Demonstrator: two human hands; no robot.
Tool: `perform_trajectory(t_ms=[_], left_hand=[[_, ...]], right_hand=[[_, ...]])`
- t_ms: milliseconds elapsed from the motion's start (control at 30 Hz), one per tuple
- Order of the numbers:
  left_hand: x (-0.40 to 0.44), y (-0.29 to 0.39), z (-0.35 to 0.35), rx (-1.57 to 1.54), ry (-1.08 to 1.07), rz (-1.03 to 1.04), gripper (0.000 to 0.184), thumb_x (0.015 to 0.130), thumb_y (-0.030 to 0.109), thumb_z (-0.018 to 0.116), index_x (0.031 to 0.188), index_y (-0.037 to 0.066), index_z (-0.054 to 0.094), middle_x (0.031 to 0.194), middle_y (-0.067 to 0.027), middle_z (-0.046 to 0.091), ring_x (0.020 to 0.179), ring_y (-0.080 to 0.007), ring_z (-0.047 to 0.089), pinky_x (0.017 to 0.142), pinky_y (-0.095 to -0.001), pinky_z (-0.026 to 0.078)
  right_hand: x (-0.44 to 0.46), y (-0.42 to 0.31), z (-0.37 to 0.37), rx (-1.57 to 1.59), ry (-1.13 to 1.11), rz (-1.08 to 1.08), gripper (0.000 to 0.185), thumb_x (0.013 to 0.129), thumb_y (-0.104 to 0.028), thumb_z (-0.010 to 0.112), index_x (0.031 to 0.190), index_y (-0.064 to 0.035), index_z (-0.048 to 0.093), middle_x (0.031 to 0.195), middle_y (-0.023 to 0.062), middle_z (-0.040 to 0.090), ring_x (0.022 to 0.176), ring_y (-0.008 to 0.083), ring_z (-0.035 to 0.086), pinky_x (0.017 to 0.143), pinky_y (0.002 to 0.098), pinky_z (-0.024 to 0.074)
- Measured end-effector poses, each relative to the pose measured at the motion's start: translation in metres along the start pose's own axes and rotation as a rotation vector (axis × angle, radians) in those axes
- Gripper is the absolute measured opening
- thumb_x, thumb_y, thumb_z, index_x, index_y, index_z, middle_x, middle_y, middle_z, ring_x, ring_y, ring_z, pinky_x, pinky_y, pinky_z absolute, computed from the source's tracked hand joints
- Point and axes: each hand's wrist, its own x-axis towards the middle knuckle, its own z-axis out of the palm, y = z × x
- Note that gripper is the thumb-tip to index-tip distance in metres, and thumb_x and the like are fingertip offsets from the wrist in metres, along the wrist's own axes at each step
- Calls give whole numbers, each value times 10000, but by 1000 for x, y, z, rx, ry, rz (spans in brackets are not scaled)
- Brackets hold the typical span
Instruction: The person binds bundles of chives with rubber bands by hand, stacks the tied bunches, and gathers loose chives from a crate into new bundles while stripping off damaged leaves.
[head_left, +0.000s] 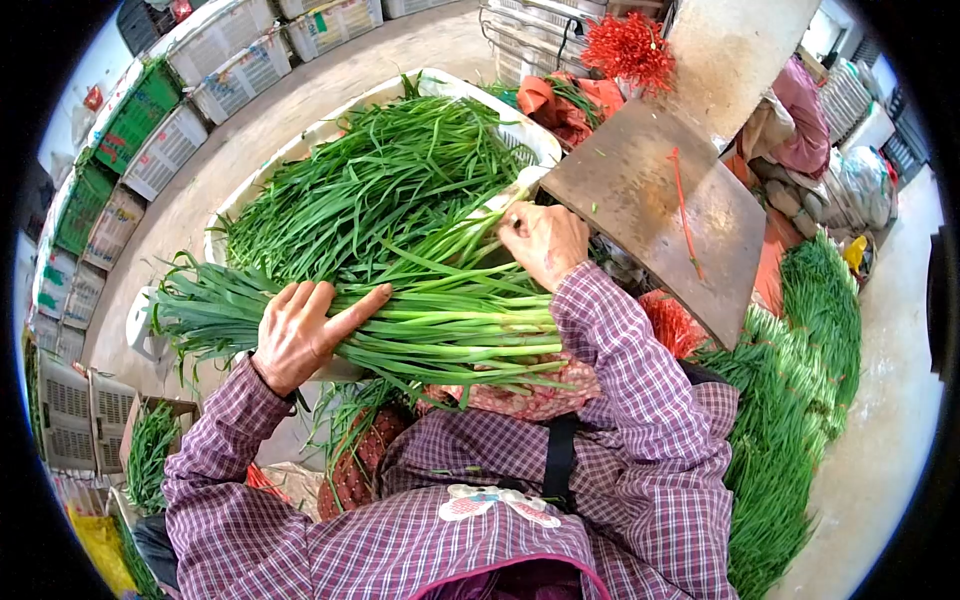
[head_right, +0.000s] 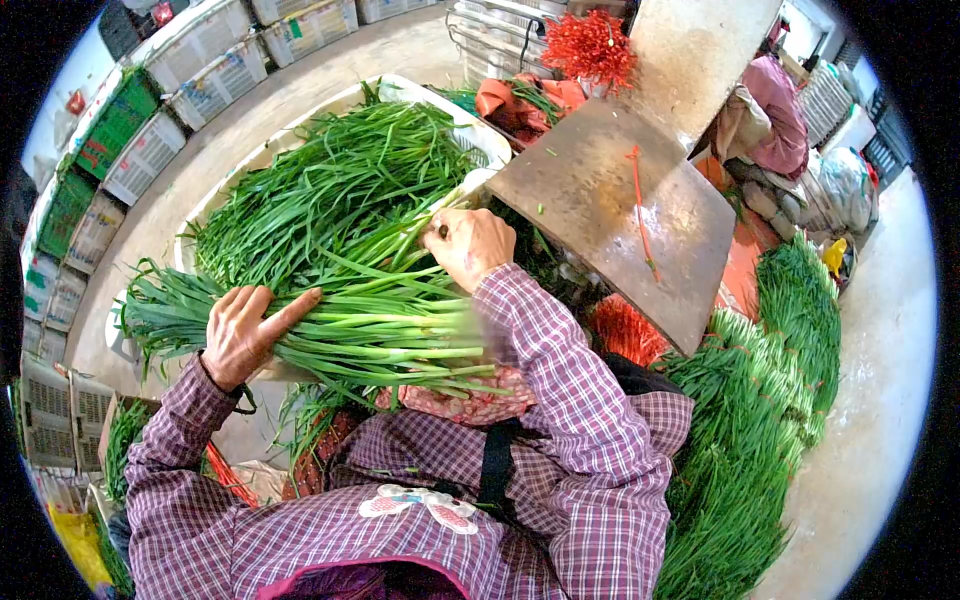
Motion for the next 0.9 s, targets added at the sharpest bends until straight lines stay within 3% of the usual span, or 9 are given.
perform_trajectory(t_ms=[100, 267, 333, 400, 467, 567, 700, 833, 900], left_hand=[[-7, -3, 3, 22, -22, -17, 615, 707, 156, 579, 1308, 268, 515, 678, -36, 388, 606, -205, 478, 564, -344, 420], [-18, -7, 1, 51, -13, -73, 669, 721, 117, 568, 1357, 293, 463, 701, -39, 410, 621, -199, 478, 584, -329, 424], [-20, -9, 0, 48, -5, -102, 663, 726, 121, 567, 1358, 290, 463, 702, -40, 408, 623, -202, 483, 587, -329, 425], [-19, -10, 0, 39, -6, -102, 659, 731, 118, 563, 1359, 289, 464, 704, -40, 406, 622, -203, 485, 588, -329, 424], [-21, -10, 2, 71, -16, -97, 659, 734, 113, 559, 1361, 293, 461, 706, -40, 406, 617, -201, 482, 587, -330, 422], [-16, -8, -2, 79, -20, -81, 661, 736, 114, 558, 1363, 295, 458, 703, -38, 402, 608, -198, 474, 585, -332, 420], [-9, -5, -6, 85, -17, -59, 655, 740, 123, 557, 1364, 296, 456, 700, -36, 396, 607, -194, 467, 580, -331, 420], [-6, -4, -8, 62, 5, -50, 641, 719, 90, 583, 1330, 268, 503, 690, -46, 415, 602, -208, 468, 557, -346, 402], [-9, -6, -5, 67, -4, -51, 650, 714, 84, 583, 1331, 271, 501, 690, -46, 415, 599, -208, 467, 554, -347, 402]], right_hand=[[-5, -1, -15, -148, 176, -12, 158, 766, -266, 609, 837, -156, 699, 668, 153, 642, 648, 329, 641, 602, 435, 500], [-3, 54, -35, -25, 228, 36, 241, 792, -392, 628, 848, -180, 728, 730, 125, 671, 671, 284, 654, 628, 426, 502], [-8, 63, -42, -107, 126, 55, 256, 790, -402, 636, 861, -175, 731, 759, 119, 679, 702, 272, 658, 660, 422, 503], [-20, 62, -44, -530, -127, 106, 295, 796, -421, 629, 853, -149, 727, 754, 94, 680, 710, 247, 658, 681, 377, 504], [-27, 52, -54, -519, -106, 61, 264, 807, -369, 628, 879, -132, 720, 734, 99, 672, 711, 220, 653, 686, 342, 504], [-32, 35, -55, 129, -190, -127, 273, 788, -353, 600, 907, -128, 700, 803, 119, 681, 777, 278, 652, 701, 412, 499], [-35, 6, -46, -128, -276, -113, 382, 789, -503, 602, 877, -156, 736, 856, 125, 687, 809, 324, 642, 758, 435, 494], [-29, 0, -30, -181, -291, -48, 340, 773, -458, 640, 837, -138, 736, 804, 146, 682, 780, 311, 652, 737, 424, 503], [-30, 4, -25, -209, -200, -143, 323, 783, -434, 636, 825, -129, 733, 776, 153, 675, 754, 318, 651, 722, 426, 507]])
